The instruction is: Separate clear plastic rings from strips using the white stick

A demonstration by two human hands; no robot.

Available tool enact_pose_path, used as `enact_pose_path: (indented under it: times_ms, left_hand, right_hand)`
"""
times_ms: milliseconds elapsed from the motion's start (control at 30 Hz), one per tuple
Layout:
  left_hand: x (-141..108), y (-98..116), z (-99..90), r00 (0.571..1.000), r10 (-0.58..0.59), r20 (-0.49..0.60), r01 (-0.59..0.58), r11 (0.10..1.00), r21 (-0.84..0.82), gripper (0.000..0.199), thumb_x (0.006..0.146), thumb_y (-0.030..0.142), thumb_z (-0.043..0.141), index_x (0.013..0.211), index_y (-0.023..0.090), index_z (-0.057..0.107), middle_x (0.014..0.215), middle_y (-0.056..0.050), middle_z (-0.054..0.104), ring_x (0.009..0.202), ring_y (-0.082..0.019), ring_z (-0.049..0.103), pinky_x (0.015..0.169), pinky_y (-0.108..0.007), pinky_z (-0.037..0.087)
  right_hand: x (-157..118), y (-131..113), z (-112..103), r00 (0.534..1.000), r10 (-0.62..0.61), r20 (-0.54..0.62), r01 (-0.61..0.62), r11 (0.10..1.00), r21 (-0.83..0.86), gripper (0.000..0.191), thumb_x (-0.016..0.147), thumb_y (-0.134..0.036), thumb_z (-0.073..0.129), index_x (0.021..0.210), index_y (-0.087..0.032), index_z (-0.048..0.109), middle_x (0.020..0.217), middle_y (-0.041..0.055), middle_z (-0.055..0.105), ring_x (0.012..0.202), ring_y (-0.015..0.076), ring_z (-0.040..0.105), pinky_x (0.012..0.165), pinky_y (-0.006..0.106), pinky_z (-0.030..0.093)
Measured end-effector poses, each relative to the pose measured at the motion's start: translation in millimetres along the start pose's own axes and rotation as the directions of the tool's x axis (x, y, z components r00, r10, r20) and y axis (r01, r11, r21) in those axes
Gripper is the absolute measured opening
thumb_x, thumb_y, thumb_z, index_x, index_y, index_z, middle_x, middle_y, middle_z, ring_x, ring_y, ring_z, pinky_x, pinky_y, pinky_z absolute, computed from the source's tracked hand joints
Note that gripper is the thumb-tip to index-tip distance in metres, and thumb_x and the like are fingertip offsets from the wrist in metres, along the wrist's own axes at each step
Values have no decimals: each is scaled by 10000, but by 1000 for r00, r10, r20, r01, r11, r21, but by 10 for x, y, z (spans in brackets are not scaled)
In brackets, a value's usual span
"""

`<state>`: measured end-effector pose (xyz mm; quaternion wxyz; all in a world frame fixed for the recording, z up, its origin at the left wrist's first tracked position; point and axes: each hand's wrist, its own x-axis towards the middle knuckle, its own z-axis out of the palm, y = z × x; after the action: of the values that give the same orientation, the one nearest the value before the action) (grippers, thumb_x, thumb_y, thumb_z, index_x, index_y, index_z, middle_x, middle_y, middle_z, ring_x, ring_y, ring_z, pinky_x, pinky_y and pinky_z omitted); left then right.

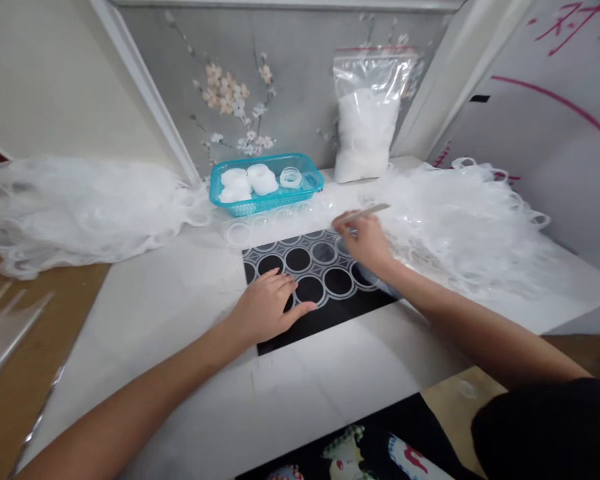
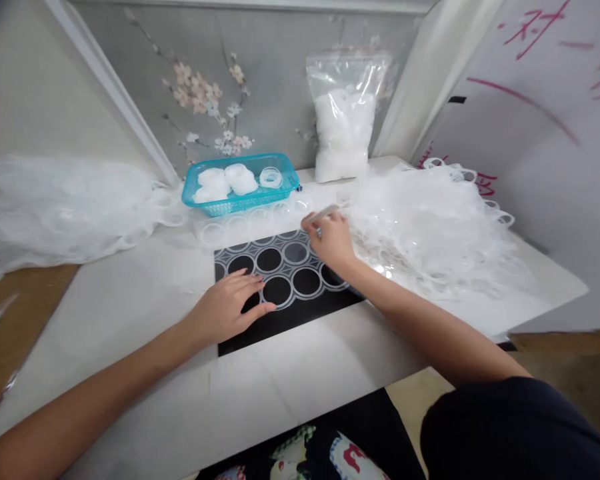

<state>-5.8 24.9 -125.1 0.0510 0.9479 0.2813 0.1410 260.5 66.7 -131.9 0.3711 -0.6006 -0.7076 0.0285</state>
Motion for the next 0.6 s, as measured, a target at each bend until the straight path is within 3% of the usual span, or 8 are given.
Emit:
enact_pose_path:
  times_ms: [100, 200, 367, 600]
  left_hand:
    - [176, 54, 46, 994, 98, -46, -95, 993, 65, 685, 991, 586, 278, 1184, 24, 621, 1287, -197, 601, 1249, -291, 544, 1097, -454, 390]
    - [329, 137, 159, 988, 150, 20, -152, 978, 141, 756, 984, 607, 255, 1265, -27, 557, 1339, -227, 546, 1303, -304, 487, 1131, -448, 343]
    - [389, 200, 308, 992, 91, 93, -106, 978, 178, 821, 973, 641, 176, 1283, -24, 547, 1345, -235, 534, 1309, -284, 484, 1135, -434, 339]
    - [345, 191, 307, 989, 89, 117, -107, 982, 155, 900, 952, 675, 114, 1305, -46, 522, 1372, -238, 506, 1337, -290, 448, 1151, -431, 305]
  right_hand:
    - [-345, -61, 43, 991, 85, 108, -107, 970, 219, 182, 892, -255, 556, 851, -189, 721, 975, 71, 738, 998, 268, 664, 914, 418, 505]
    - [-503, -111, 128, 971, 164, 172, -215, 914, 345, 187, 885, -319, 590, 889, -200, 734, 940, 57, 756, 1118, 290, 637, 973, 426, 494]
    - [-465, -91, 157, 966, 158, 204, -224, 907, 357, 157, 871, -292, 610, 874, -226, 753, 965, 47, 760, 1223, 299, 573, 1048, 457, 449]
    - [-450, -101, 125, 970, 147, 196, -209, 914, 347, 149, 879, -277, 611, 878, -233, 753, 955, 38, 762, 1218, 295, 577, 1045, 458, 450]
